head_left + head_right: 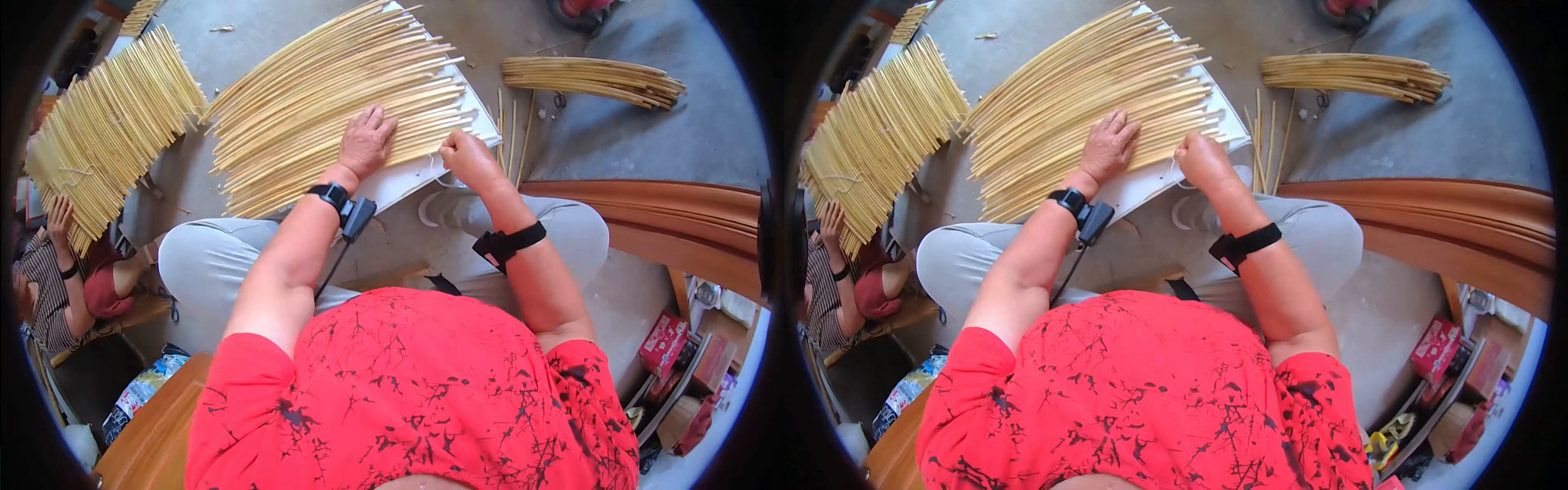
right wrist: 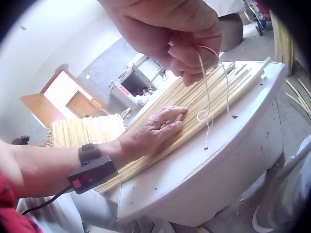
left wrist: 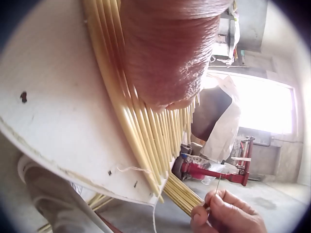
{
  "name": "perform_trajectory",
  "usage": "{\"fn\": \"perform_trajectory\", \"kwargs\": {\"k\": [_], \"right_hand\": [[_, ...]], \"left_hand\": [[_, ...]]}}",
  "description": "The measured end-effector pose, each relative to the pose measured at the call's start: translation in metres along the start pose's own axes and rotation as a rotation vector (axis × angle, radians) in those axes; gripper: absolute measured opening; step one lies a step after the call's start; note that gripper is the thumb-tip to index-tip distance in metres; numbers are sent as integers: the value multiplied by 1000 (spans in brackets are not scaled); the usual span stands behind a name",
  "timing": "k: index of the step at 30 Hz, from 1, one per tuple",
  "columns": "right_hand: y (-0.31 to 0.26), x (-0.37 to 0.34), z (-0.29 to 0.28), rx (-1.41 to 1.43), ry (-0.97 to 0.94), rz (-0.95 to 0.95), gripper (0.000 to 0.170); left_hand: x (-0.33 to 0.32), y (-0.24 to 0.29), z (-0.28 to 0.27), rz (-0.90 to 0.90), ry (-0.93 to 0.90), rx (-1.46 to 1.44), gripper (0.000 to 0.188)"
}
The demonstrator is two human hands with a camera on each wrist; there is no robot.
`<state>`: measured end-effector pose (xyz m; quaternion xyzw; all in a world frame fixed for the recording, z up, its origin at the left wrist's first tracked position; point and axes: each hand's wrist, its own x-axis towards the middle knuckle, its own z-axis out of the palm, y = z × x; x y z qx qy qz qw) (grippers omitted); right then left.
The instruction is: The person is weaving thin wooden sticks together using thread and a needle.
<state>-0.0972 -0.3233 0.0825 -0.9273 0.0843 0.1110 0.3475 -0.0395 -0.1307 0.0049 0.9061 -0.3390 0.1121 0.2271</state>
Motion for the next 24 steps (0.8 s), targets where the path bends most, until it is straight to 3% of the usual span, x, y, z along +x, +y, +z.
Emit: {"fn": "perform_trajectory", "kwargs": {"k": [2, 4, 6, 9, 10, 12, 13, 15, 18, 20, 24], "right_hand": [[10, -6, 8, 16, 2, 52, 16], [28, -10, 13, -14, 141, 76, 15], [45, -7, 24, 48, 139, 148, 15], [62, 0, 50, 249, 233, 176, 12], [60, 1, 56, 243, 233, 176, 12], [52, -1, 72, 481, 183, 371, 19], [46, -4, 79, 613, 196, 384, 18], [46, -3, 88, 613, 143, 385, 14], [46, -6, 88, 678, 103, 413, 9], [46, -12, 84, 982, 198, 486, 11], [42, -21, 68, 1215, 258, 499, 10]], "left_hand": [[-7, -6, 7, 25, -49, 56, 38], [-10, -8, 10, 61, -86, 111, 48], [-12, -6, 13, -14, -234, 184, 60], [-13, -4, 16, -13, -230, 183, 60], [-12, -4, 16, -16, -224, 191, 60], [-12, -3, 16, -18, -223, 184, 60], [-12, -2, 16, -16, -221, 193, 61], [-12, -2, 17, -13, -215, 195, 60], [-11, -1, 15, -24, -252, 178, 60], [-10, -4, 15, -16, -250, 186, 60], [-12, 1, 20, -32, -242, 213, 60]]}}
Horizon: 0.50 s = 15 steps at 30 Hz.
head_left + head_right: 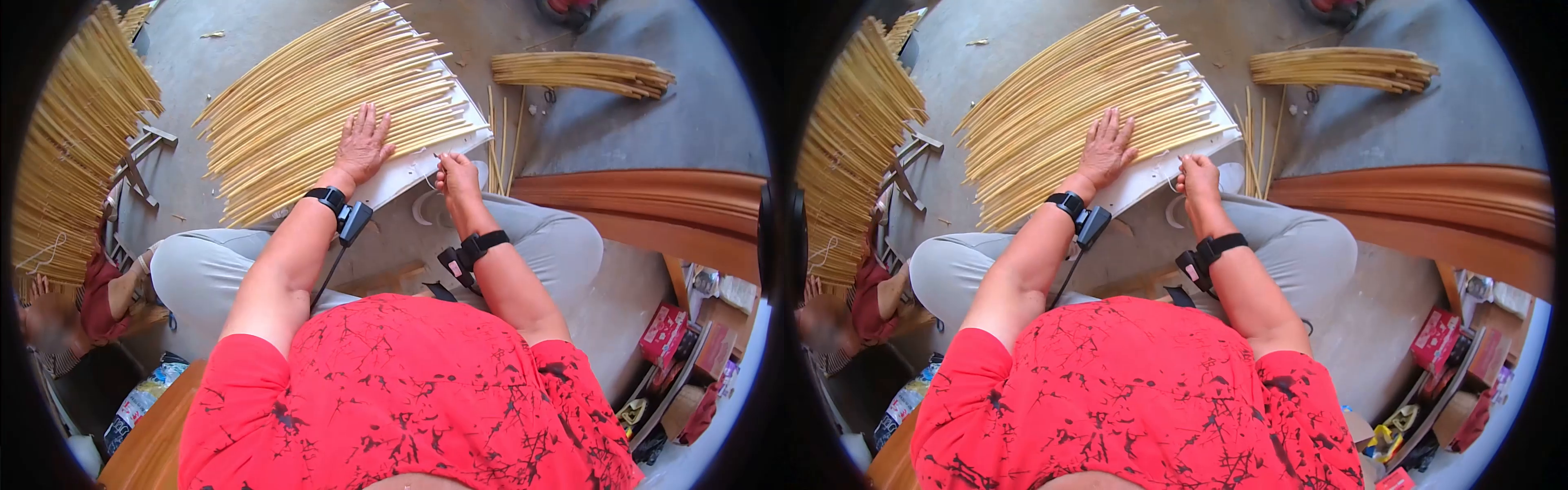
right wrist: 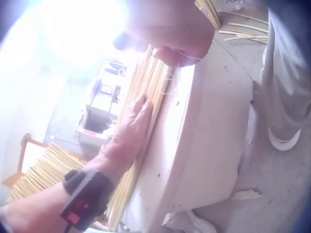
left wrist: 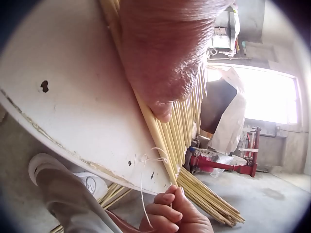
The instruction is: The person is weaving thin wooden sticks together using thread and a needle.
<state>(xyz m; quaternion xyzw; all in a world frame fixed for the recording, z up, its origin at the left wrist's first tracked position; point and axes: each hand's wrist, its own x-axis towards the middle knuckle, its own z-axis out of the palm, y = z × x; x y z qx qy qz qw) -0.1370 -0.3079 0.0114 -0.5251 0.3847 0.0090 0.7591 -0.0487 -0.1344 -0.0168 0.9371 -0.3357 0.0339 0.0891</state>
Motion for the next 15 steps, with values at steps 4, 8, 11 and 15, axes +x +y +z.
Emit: {"fn": "perform_trajectory", "kwargs": {"k": [4, 8, 11, 15], "right_hand": [[5, -2, 8, 18, 33, -11, 11], [17, 8, 30, -81, 56, -121, 21], [15, 9, 33, -281, 86, -159, 17], [14, 14, 30, -412, 76, -166, 14]], "left_hand": [[-1, 7, 1, -30, 12, -36, 59], [-4, 12, 8, -37, 21, 90, 59], [-1, 13, 6, -62, -12, 79, 59], [2, 15, -5, -98, -128, 31, 59]]}}
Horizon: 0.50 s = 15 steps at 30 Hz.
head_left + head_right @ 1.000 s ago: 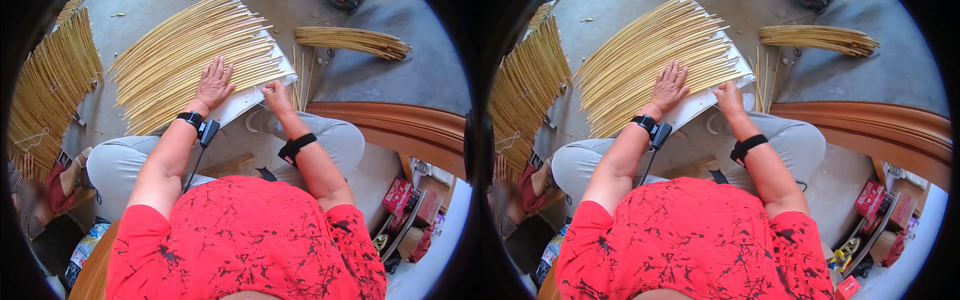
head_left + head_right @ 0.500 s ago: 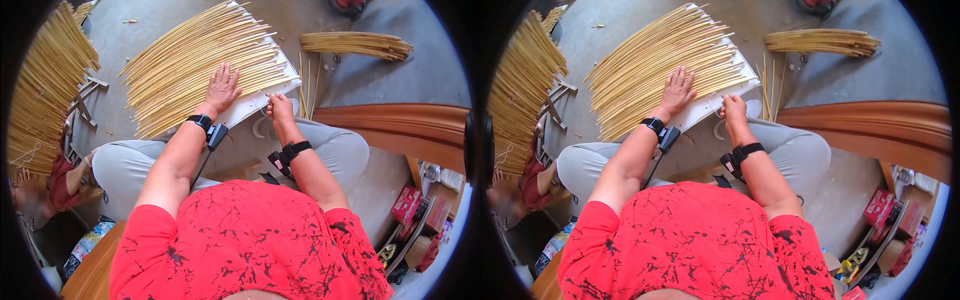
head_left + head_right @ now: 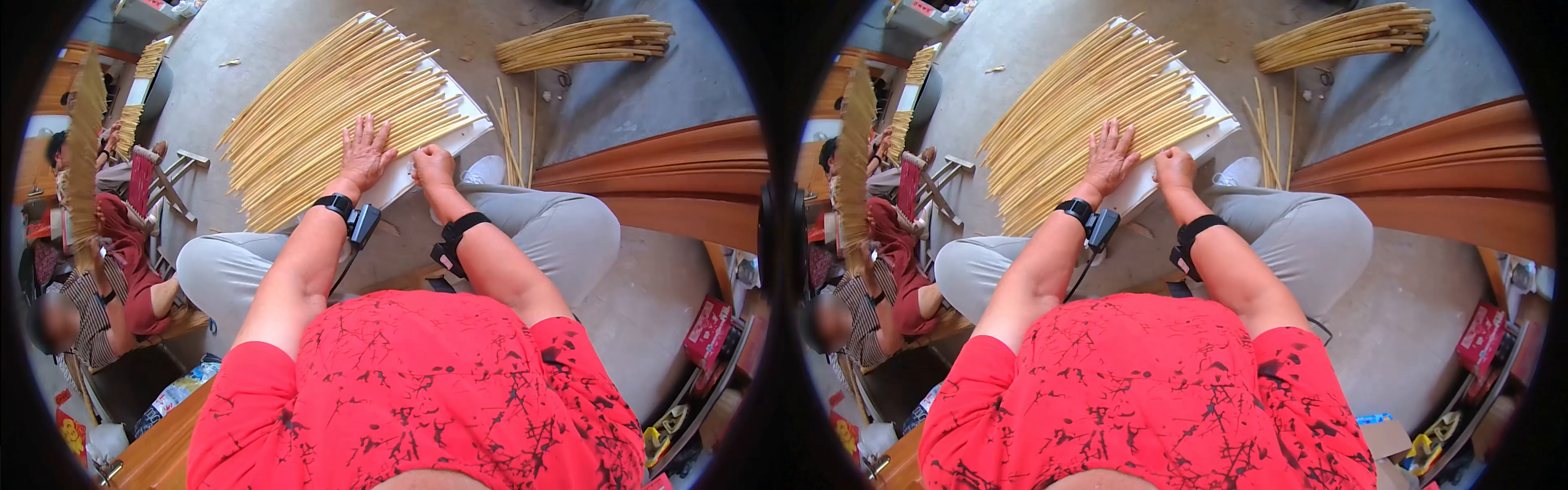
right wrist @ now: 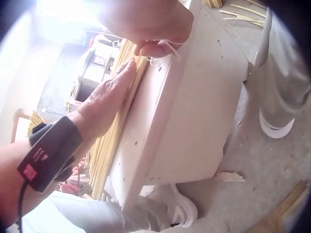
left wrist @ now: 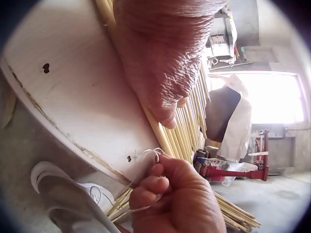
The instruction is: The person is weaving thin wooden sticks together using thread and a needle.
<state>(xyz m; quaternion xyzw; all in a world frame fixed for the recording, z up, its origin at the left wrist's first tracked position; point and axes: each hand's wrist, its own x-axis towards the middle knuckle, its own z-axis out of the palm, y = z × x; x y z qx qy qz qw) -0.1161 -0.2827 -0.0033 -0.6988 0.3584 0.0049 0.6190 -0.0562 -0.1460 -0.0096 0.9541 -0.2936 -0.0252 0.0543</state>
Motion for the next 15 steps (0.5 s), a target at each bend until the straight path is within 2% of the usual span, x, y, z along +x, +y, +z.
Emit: {"fn": "perform_trajectory", "kwargs": {"k": [2, 4, 5, 7, 9, 11, 15], "right_hand": [[1, -1, -5, 77, -26, 33, 13], [-2, -2, -13, 253, -114, 182, 10], [-3, -2, -18, 256, -114, 178, 10], [-4, 0, -27, 249, -277, 367, 10], [-7, -1, -39, 212, -289, 362, 12], [-7, -5, -46, 206, -401, 374, 11], [-11, -2, -58, 144, -530, 377, 10]], "left_hand": [[0, 0, -7, -4, -48, -12, 61], [2, 1, -12, -2, -108, -16, 66], [3, 1, -13, 0, -104, -13, 66], [6, 3, -11, -6, -103, -21, 73], [9, 12, -10, -16, -95, -18, 74], [6, 16, -10, -50, -102, -7, 76], [9, 22, -4, -137, 12, -46, 73]]}}
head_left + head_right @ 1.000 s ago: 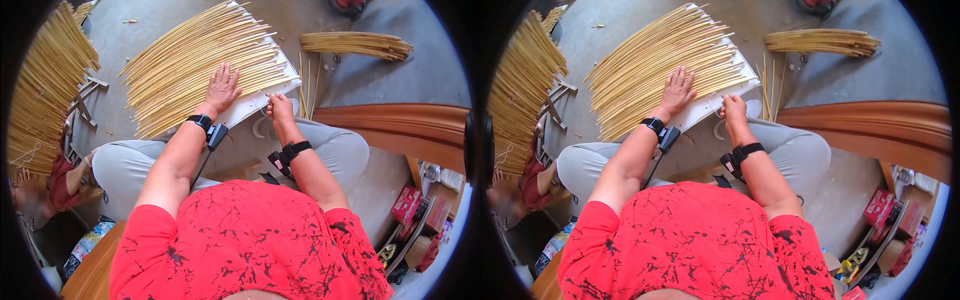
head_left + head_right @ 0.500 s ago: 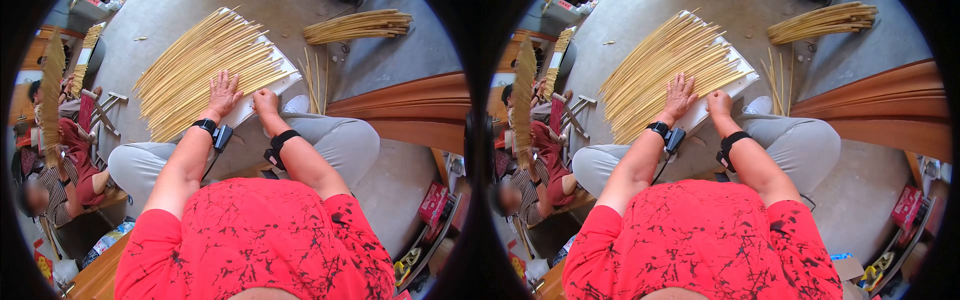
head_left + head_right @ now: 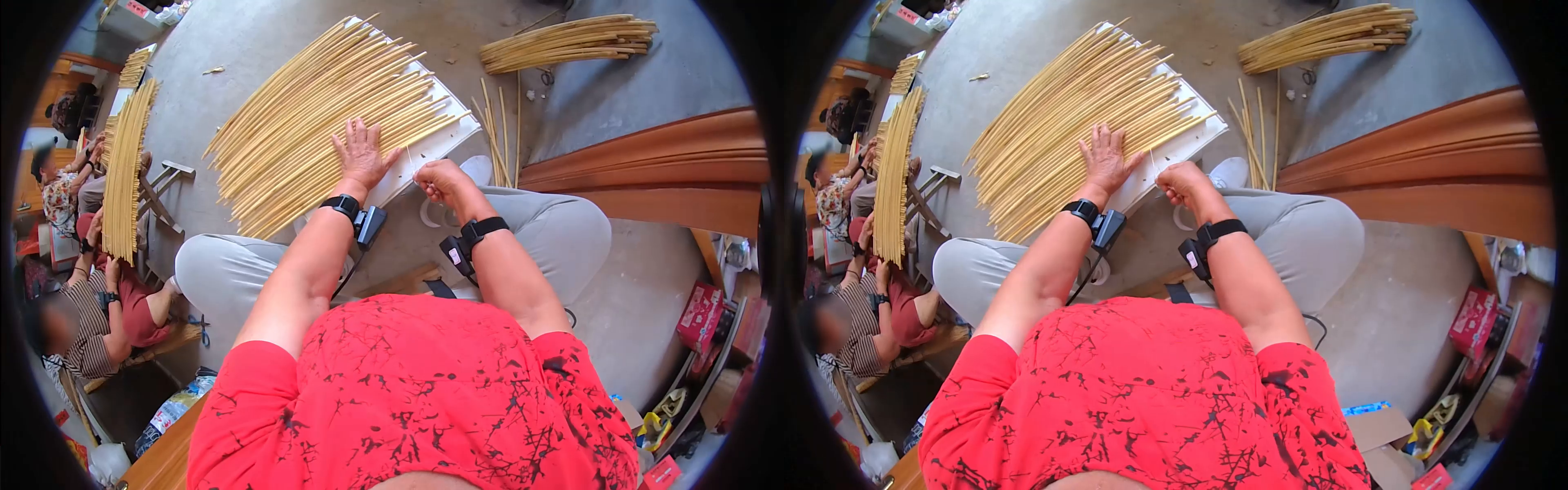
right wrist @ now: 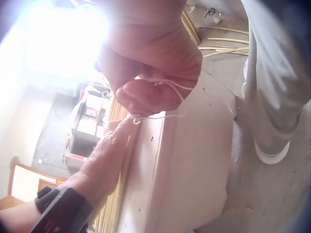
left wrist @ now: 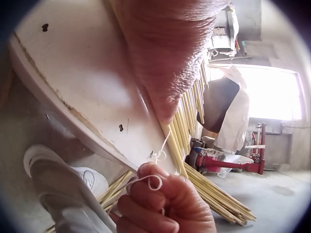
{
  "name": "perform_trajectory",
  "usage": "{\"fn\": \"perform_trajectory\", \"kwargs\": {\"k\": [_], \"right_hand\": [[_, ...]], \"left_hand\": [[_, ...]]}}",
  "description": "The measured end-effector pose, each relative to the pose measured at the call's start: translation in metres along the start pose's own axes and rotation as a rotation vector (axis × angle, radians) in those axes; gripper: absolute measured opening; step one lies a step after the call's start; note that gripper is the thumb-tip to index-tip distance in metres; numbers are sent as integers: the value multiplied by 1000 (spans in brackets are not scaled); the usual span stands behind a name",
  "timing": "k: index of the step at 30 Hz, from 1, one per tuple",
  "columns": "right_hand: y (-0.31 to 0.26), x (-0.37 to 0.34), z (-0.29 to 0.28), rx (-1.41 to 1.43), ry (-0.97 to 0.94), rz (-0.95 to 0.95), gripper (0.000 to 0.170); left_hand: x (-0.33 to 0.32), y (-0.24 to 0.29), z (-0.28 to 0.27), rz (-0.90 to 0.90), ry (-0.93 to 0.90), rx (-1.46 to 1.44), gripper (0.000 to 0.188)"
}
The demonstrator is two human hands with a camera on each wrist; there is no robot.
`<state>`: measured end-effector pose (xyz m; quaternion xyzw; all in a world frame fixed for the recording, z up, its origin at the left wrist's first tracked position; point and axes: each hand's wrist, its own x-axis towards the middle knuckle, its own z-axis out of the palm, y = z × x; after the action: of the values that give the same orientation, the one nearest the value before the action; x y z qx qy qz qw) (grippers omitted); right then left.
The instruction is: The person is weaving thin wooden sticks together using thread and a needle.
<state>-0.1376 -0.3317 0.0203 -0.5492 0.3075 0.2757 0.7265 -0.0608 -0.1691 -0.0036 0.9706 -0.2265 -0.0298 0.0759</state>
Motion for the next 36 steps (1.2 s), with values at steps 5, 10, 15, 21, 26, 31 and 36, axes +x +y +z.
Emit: {"fn": "perform_trajectory", "kwargs": {"k": [5, 10, 15, 21, 26, 31, 36], "right_hand": [[-12, -2, -4, -882, 588, -294, 18], [-13, 9, -7, -781, 913, -812, 27], [14, 29, 23, -732, 585, -622, 30], [3, 39, 6, -1024, 351, -316, 16], [-14, 8, -12, -458, 117, -330, 9], [-14, 12, 4, -255, 55, -688, 10], [-3, 20, 12, 293, -1, -422, 9]], "left_hand": [[-2, 1, 8, -21, 83, -60, 70], [-2, 0, 9, -9, 82, -57, 69], [0, -3, 13, -14, 122, -35, 70], [-5, -1, 10, 17, 130, -45, 72], [-8, 6, 6, 3, 128, -35, 73], [-7, 15, 3, -41, 95, -50, 71], [-9, 15, -1, -24, 146, 7, 64]]}}
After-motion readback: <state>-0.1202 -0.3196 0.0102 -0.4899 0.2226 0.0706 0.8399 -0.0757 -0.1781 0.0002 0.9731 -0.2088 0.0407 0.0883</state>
